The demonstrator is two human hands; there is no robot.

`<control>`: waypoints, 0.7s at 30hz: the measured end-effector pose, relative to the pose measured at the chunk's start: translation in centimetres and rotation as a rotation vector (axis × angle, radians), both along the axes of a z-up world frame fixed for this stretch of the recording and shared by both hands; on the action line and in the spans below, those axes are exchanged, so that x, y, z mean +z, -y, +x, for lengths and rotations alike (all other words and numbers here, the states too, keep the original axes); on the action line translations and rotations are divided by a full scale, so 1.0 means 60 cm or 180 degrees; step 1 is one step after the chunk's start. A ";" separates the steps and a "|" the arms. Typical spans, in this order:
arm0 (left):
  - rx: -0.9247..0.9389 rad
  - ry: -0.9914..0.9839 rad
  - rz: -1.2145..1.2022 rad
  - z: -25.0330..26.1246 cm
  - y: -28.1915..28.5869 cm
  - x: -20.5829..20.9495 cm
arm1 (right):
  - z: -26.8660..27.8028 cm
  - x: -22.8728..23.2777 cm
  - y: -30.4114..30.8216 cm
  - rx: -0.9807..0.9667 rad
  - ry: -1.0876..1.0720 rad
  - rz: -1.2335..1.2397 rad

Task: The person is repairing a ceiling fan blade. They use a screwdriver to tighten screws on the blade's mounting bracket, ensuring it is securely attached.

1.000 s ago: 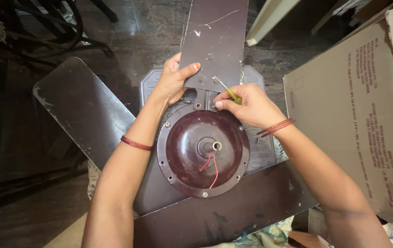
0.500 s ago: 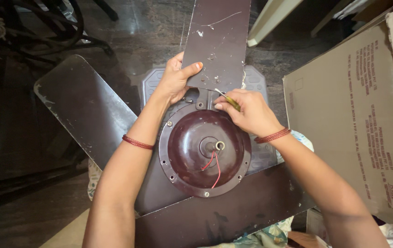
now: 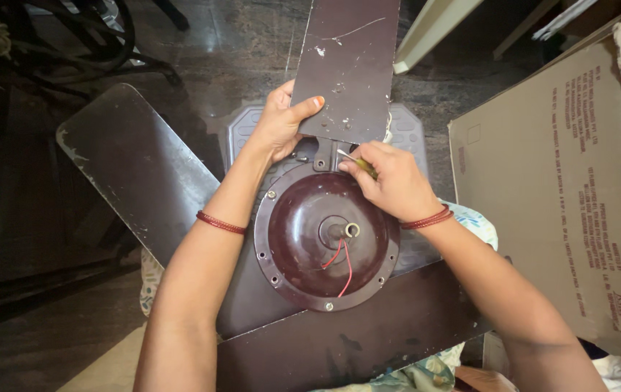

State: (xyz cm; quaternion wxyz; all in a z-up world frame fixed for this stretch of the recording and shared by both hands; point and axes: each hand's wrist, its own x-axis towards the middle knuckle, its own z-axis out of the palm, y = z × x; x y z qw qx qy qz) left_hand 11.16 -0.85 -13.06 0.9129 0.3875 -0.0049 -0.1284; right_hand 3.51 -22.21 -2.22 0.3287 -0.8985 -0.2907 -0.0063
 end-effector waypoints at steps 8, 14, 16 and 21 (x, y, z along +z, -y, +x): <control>-0.0044 0.0023 -0.0023 0.000 -0.001 0.002 | 0.001 -0.009 0.007 0.0096 0.0070 0.0337; -0.0064 -0.0055 0.0061 -0.003 -0.001 0.009 | 0.000 -0.009 0.021 -0.0117 -0.0023 0.0493; -0.0048 -0.0044 0.0063 -0.003 -0.001 0.008 | 0.003 -0.003 0.026 -0.0253 -0.0209 0.0247; -0.0059 0.0025 -0.0030 0.000 0.000 0.001 | 0.002 0.011 0.030 0.0487 -0.0261 0.0116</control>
